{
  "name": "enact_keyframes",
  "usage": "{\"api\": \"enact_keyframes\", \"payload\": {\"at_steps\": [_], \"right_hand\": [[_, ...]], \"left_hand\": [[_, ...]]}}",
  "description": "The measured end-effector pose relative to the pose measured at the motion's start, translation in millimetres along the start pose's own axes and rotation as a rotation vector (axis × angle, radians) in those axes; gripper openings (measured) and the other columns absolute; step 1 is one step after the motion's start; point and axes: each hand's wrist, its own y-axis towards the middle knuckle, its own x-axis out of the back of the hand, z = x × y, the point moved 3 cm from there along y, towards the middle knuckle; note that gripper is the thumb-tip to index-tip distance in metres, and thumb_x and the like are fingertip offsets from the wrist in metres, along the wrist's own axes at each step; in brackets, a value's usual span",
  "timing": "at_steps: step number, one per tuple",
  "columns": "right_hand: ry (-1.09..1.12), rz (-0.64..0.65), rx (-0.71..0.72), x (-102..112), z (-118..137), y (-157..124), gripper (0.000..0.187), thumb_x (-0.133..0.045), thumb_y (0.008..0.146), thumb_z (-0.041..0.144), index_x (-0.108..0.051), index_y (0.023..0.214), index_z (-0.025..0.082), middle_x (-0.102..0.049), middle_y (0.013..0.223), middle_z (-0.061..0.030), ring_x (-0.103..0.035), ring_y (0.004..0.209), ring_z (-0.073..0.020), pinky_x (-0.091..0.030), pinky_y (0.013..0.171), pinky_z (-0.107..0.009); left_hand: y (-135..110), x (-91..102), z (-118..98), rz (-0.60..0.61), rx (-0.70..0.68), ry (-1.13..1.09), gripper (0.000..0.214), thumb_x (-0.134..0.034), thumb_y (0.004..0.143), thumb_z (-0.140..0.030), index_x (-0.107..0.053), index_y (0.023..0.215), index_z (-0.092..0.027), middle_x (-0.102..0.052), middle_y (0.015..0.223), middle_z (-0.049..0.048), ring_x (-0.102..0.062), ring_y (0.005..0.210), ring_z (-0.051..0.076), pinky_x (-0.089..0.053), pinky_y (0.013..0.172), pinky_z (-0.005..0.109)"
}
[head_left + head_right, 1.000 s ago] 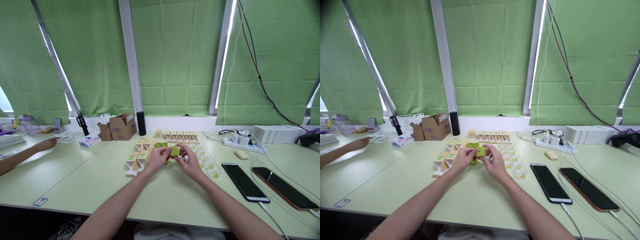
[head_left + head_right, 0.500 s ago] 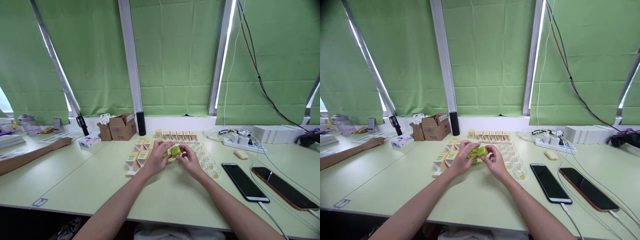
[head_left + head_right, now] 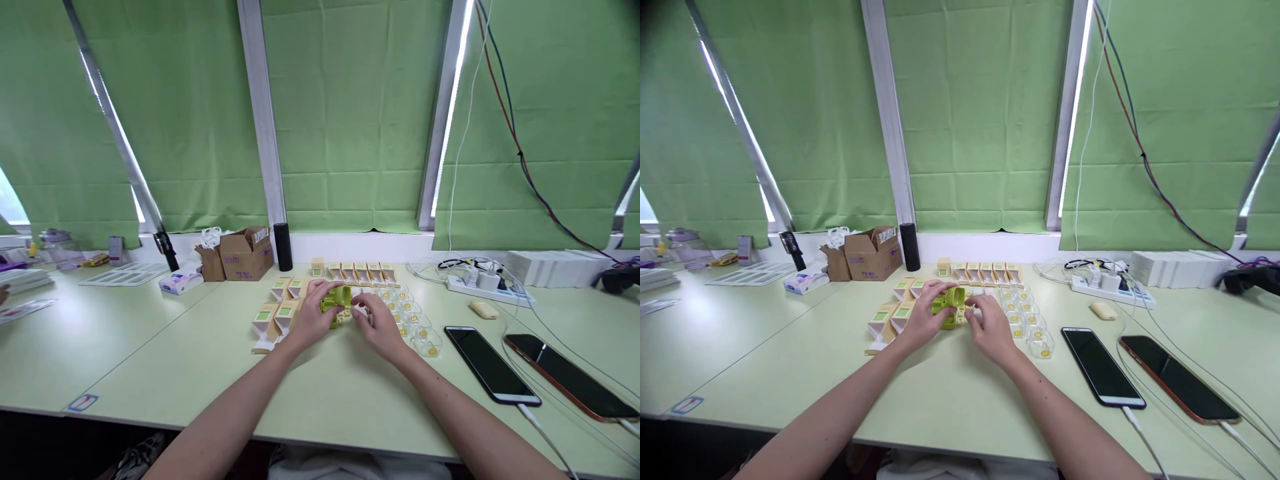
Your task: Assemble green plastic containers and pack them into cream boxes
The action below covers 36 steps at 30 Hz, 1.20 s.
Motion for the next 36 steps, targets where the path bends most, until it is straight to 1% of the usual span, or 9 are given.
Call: {"api": "enact_keyframes", "payload": {"at_steps": [4,8,12,17,21,24,28,33,36], "right_hand": [[-0.293,0.202,0.104,-9,7,-5,0.026,-0.052,0.093,0.008,-0.071,0.104,0.022,-0.074,0.114,-0.0084,-0.059,0.111,-0.0277,-0.048,0.095,-0.043],[-0.489,0.359,0.16,-19,12,-13,0.032,-0.059,0.089,0.007,-0.072,0.113,0.023,-0.072,0.126,-0.008,-0.053,0.122,-0.0292,-0.043,0.1,-0.043],[-0.6,0.47,0.211,-25,17,-17,0.042,-0.062,0.081,0.006,-0.07,0.12,0.02,-0.068,0.135,-0.0103,-0.048,0.13,-0.0316,-0.036,0.108,-0.045],[-0.654,0.518,0.204,-28,18,-17,0.034,-0.057,0.084,0.007,-0.07,0.114,0.017,-0.071,0.127,-0.0121,-0.049,0.129,-0.0327,-0.033,0.108,-0.046],[-0.663,0.494,0.21,-29,17,-17,0.035,-0.058,0.083,0.004,-0.07,0.112,0.018,-0.072,0.123,-0.0116,-0.051,0.125,-0.0312,-0.035,0.105,-0.044],[-0.631,0.437,0.211,-28,15,-15,0.029,-0.057,0.088,0.006,-0.071,0.11,0.019,-0.075,0.12,-0.0106,-0.055,0.12,-0.0307,-0.036,0.101,-0.043],[-0.53,0.307,0.166,-21,13,-8,0.021,-0.059,0.093,0.011,-0.073,0.103,0.022,-0.078,0.112,-0.0077,-0.062,0.109,-0.0289,-0.038,0.095,-0.043],[-0.475,0.122,0.063,-11,7,-3,0.021,-0.06,0.086,0.005,-0.071,0.085,0.022,-0.078,0.086,-0.0068,-0.067,0.085,-0.0247,-0.039,0.083,-0.039],[-0.412,0.047,0.031,-8,5,-4,0.021,-0.058,0.086,0.006,-0.068,0.082,0.022,-0.076,0.08,-0.0053,-0.066,0.08,-0.0238,-0.04,0.079,-0.037]], "left_hand": [[4,-0.7,21,-0.08,0.217,-0.22,0.049,-0.079,0.078,-0.021,-0.068,0.127,-0.023,-0.067,0.129,0.0097,-0.065,0.114,0.024,-0.053,0.101,0.04],[7,-4.5,33,-0.08,0.334,-0.398,0.055,-0.085,0.069,-0.023,-0.068,0.121,-0.017,-0.073,0.12,0.0113,-0.069,0.101,0.022,-0.057,0.089,0.037],[6,-6.5,36,-0.08,0.384,-0.461,0.06,-0.09,0.062,-0.024,-0.069,0.117,-0.017,-0.075,0.115,0.0113,-0.07,0.092,0.02,-0.058,0.083,0.034],[4,-9.2,40,-0.074,0.391,-0.475,0.061,-0.09,0.061,-0.02,-0.068,0.118,-0.018,-0.075,0.118,0.0114,-0.071,0.096,0.02,-0.057,0.083,0.032],[3,-11.2,42,-0.058,0.411,-0.466,0.06,-0.088,0.062,-0.019,-0.067,0.118,-0.018,-0.076,0.119,0.0113,-0.07,0.093,0.019,-0.056,0.083,0.032],[3,-10.2,40,-0.07,0.402,-0.449,0.059,-0.088,0.063,-0.02,-0.068,0.117,-0.018,-0.076,0.119,0.0114,-0.071,0.095,0.021,-0.057,0.085,0.034],[4,-8.3,37,-0.084,0.41,-0.423,0.057,-0.088,0.065,-0.022,-0.067,0.118,-0.018,-0.076,0.118,0.0117,-0.072,0.102,0.024,-0.058,0.085,0.035],[3,-7.6,36,-0.09,0.392,-0.325,0.051,-0.085,0.067,-0.02,-0.068,0.115,-0.019,-0.076,0.119,0.011,-0.069,0.115,0.027,-0.057,0.089,0.036],[2,-8.1,37,-0.082,0.388,-0.263,0.05,-0.084,0.068,-0.018,-0.068,0.116,-0.02,-0.074,0.122,0.0107,-0.067,0.119,0.028,-0.055,0.092,0.038]]}}
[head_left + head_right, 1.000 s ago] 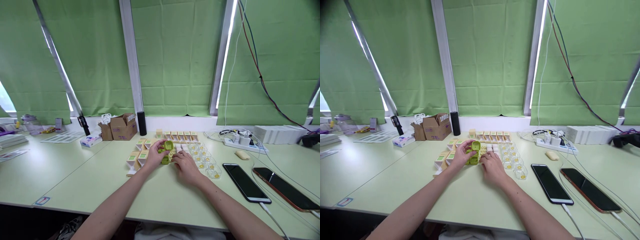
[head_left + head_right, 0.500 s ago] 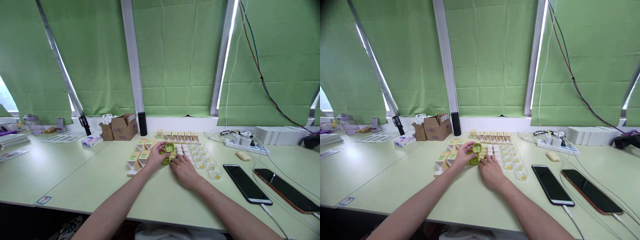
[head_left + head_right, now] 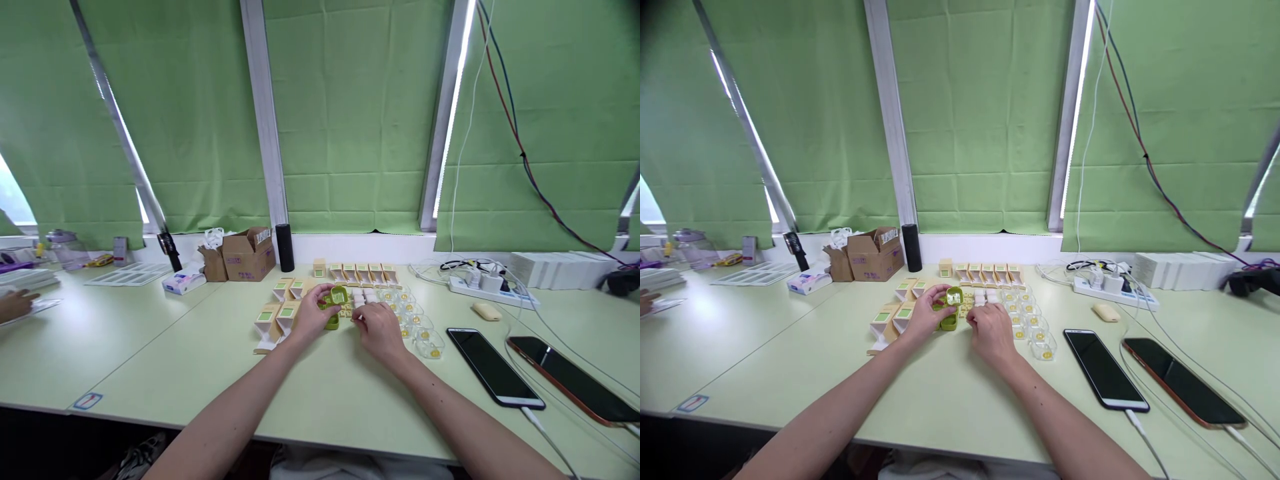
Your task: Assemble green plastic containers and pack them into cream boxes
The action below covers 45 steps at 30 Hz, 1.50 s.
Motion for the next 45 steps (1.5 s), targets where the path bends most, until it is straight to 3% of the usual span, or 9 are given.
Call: {"api": "enact_keyframes", "payload": {"at_steps": [5,10,17,23,29,35,41,45], "right_hand": [[0.313,-0.13,-0.087,4,-3,0,0.019,-0.053,0.093,0.017,-0.07,0.099,0.024,-0.077,0.094,-0.0052,-0.068,0.085,-0.0238,-0.047,0.081,-0.038],[0.662,-0.196,-0.255,4,-11,4,0.024,-0.058,0.095,0.038,-0.076,0.097,0.023,-0.078,0.093,-0.0071,-0.064,0.073,-0.0211,-0.05,0.067,-0.033],[1.045,-0.263,-0.555,-3,-27,9,0.053,-0.078,0.074,0.07,-0.075,0.083,0.018,-0.071,0.071,-0.0049,-0.055,0.056,-0.0146,-0.044,0.054,-0.028],[1.221,-0.246,-0.734,-5,-33,9,0.06,-0.088,0.058,0.072,-0.066,0.07,0.017,-0.06,0.057,0.0013,-0.046,0.044,-0.0091,-0.034,0.041,-0.023],[1.256,-0.236,-0.643,2,-26,11,0.055,-0.091,0.06,0.063,-0.07,0.082,0.017,-0.07,0.07,-0.0036,-0.062,0.058,-0.0146,-0.051,0.052,-0.026],[1.199,-0.214,-0.426,4,-15,13,0.039,-0.087,0.071,0.05,-0.069,0.088,0.021,-0.069,0.071,-0.0008,-0.065,0.061,-0.0165,-0.056,0.06,-0.031],[0.993,-0.223,-0.328,1,-13,8,0.022,-0.078,0.08,0.037,-0.068,0.092,0.021,-0.067,0.073,-0.0004,-0.061,0.061,-0.0152,-0.053,0.058,-0.029],[0.743,-0.245,-0.181,8,-8,6,0.01,-0.068,0.088,0.027,-0.07,0.097,0.022,-0.071,0.082,-0.0035,-0.066,0.072,-0.0185,-0.056,0.068,-0.032]], "left_hand": [[-3,-1.2,0,-0.015,-0.04,0.11,0.05,-0.08,0.071,-0.013,-0.069,0.119,-0.021,-0.071,0.123,0.0093,-0.067,0.115,0.025,-0.051,0.101,0.041],[-9,-4.9,-12,-0.011,-0.077,0.149,0.049,-0.078,0.069,-0.006,-0.072,0.114,-0.023,-0.065,0.119,0.008,-0.068,0.11,0.025,-0.053,0.102,0.042],[-15,-8.4,-22,0.019,-0.047,0.205,0.047,-0.08,0.071,-0.007,-0.072,0.115,-0.022,-0.06,0.123,0.0078,-0.066,0.11,0.023,-0.054,0.104,0.04],[-15,-8.9,-16,0.046,-0.068,0.199,0.047,-0.081,0.073,-0.01,-0.071,0.117,-0.022,-0.059,0.125,0.0083,-0.066,0.11,0.023,-0.055,0.104,0.042],[-14,-8.5,-13,0.051,-0.092,0.187,0.047,-0.082,0.073,-0.013,-0.071,0.118,-0.022,-0.06,0.125,0.009,-0.065,0.111,0.024,-0.054,0.105,0.044],[-14,-9.3,-13,0.046,-0.117,0.163,0.047,-0.083,0.072,-0.014,-0.072,0.117,-0.023,-0.062,0.122,0.0088,-0.066,0.11,0.024,-0.054,0.104,0.044],[-17,-11.2,-20,0.072,-0.11,0.161,0.047,-0.082,0.072,-0.011,-0.071,0.116,-0.023,-0.06,0.12,0.008,-0.065,0.111,0.024,-0.054,0.105,0.045],[-19,-12.4,-24,0.097,-0.123,0.165,0.046,-0.081,0.074,-0.011,-0.071,0.117,-0.025,-0.058,0.12,0.0071,-0.064,0.112,0.023,-0.054,0.105,0.045]]}}
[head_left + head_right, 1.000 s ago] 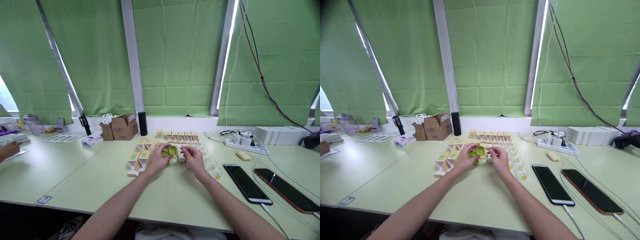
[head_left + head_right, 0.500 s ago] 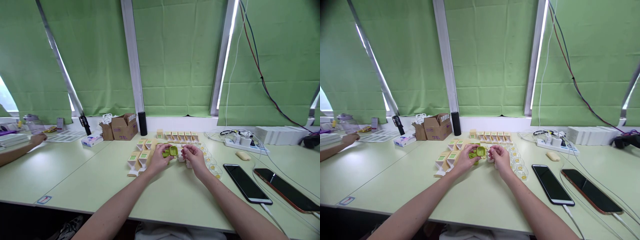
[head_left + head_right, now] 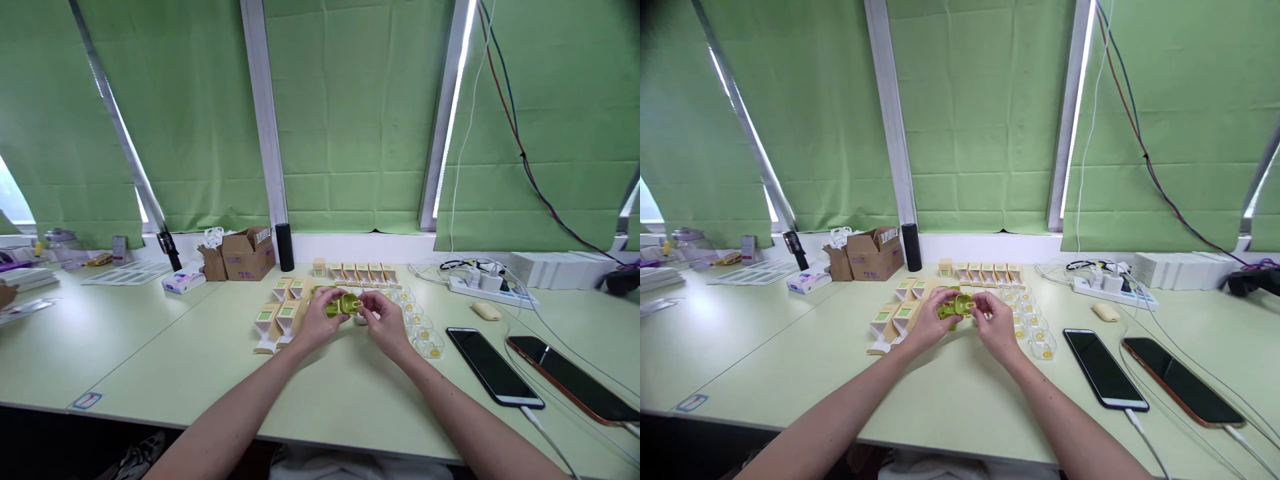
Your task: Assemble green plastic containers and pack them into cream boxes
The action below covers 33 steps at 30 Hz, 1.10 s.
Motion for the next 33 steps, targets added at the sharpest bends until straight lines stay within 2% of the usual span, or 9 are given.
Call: {"api": "enact_keyframes", "payload": {"at_steps": [5,12,19,33], "right_hand": [[-0.229,0.041,0.253,1,8,-1,0.017,-0.058,0.096,0.019,-0.072,0.104,0.024,-0.073,0.091,-0.0056,-0.068,0.077,-0.0204,-0.056,0.071,-0.034],[-0.516,0.039,0.421,1,10,-5,0.015,-0.055,0.099,0.018,-0.07,0.102,0.022,-0.07,0.093,-0.0076,-0.064,0.084,-0.0222,-0.05,0.072,-0.034],[-0.653,0.05,0.478,1,12,-5,0.017,-0.053,0.1,0.019,-0.07,0.099,0.021,-0.068,0.083,-0.0062,-0.059,0.077,-0.0213,-0.043,0.069,-0.034],[-0.66,0.06,0.512,1,11,-5,0.02,-0.053,0.101,0.019,-0.072,0.095,0.022,-0.07,0.081,-0.0052,-0.06,0.074,-0.0202,-0.04,0.069,-0.033]], "left_hand": [[-3,-0.8,-2,0.022,-0.043,0.0,0.046,-0.08,0.075,-0.01,-0.07,0.117,-0.026,-0.056,0.121,0.0071,-0.062,0.116,0.024,-0.053,0.108,0.045],[-6,-1.6,-10,0.039,-0.131,0.011,0.046,-0.078,0.077,-0.008,-0.07,0.118,-0.026,-0.054,0.124,0.0073,-0.061,0.12,0.024,-0.052,0.112,0.045],[-8,-1.3,-13,0.048,-0.143,0.009,0.046,-0.079,0.077,-0.009,-0.071,0.12,-0.026,-0.053,0.125,0.0081,-0.061,0.121,0.025,-0.052,0.112,0.047],[-8,-1.5,-14,0.059,-0.165,0.007,0.047,-0.082,0.076,-0.009,-0.073,0.119,-0.026,-0.057,0.123,0.0092,-0.059,0.124,0.027,-0.05,0.111,0.046]]}}
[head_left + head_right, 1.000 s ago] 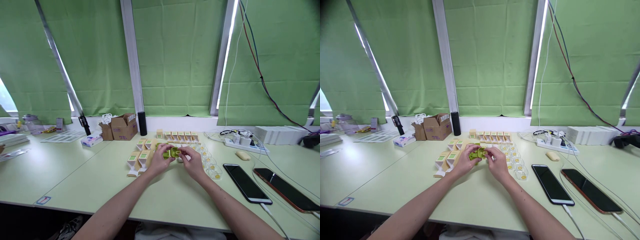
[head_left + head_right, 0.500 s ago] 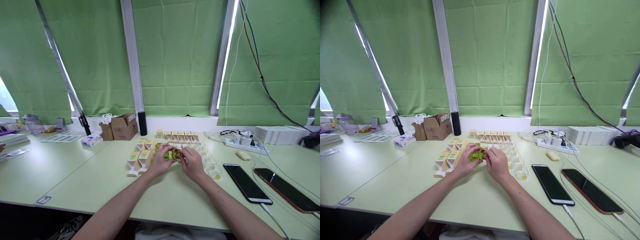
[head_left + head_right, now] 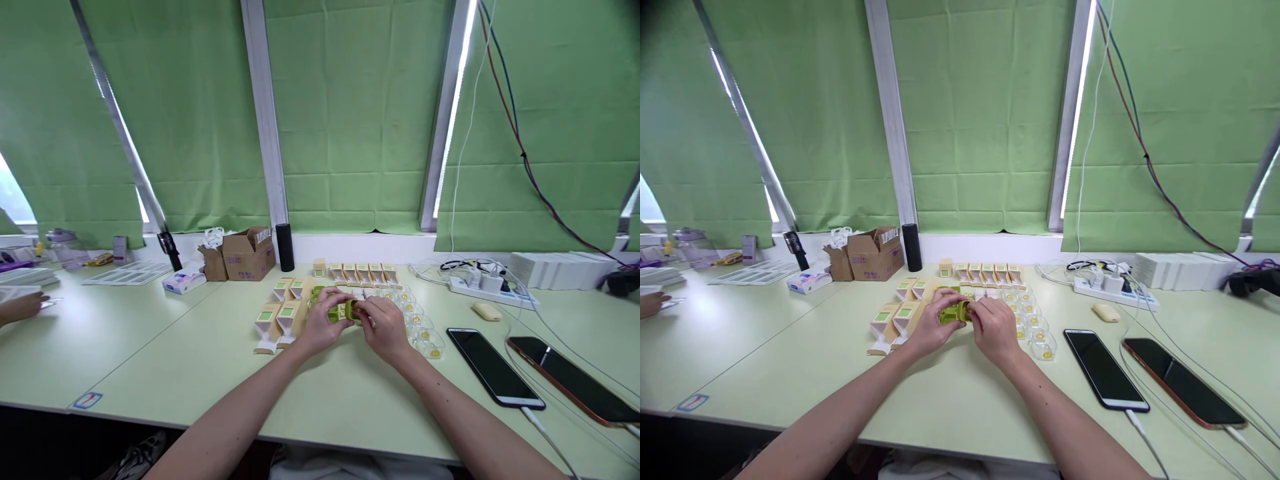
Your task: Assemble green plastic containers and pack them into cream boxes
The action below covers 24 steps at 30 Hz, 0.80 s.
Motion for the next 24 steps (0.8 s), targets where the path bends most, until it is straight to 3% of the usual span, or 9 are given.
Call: {"api": "enact_keyframes", "payload": {"at_steps": [11,18,24], "right_hand": [[0.036,0.012,0.001,-2,-1,-1,0.018,-0.055,0.099,0.018,-0.073,0.096,0.022,-0.072,0.08,-0.0048,-0.062,0.073,-0.0201,-0.043,0.069,-0.033],[0.084,0.034,0.006,4,-4,0,0.025,-0.055,0.095,0.016,-0.07,0.115,0.023,-0.074,0.089,-0.0073,-0.067,0.08,-0.0233,-0.05,0.073,-0.037],[0.173,-0.026,-0.023,9,-2,1,0.046,-0.057,0.089,0.013,-0.061,0.133,0.025,-0.071,0.122,-0.0126,-0.067,0.115,-0.0304,-0.058,0.093,-0.046]], "left_hand": [[0,0.5,1,0.009,-0.016,0.008,0.047,-0.081,0.078,-0.012,-0.074,0.122,-0.028,-0.058,0.123,0.009,-0.061,0.122,0.027,-0.05,0.112,0.047],[1,3.5,3,-0.034,-0.018,0.022,0.048,-0.078,0.081,-0.014,-0.074,0.126,-0.03,-0.058,0.122,0.0098,-0.059,0.123,0.027,-0.051,0.112,0.047],[4,5.7,7,-0.071,0.003,0.087,0.053,-0.079,0.079,-0.013,-0.073,0.129,-0.03,-0.065,0.12,0.0094,-0.051,0.126,0.028,-0.05,0.112,0.05]]}}
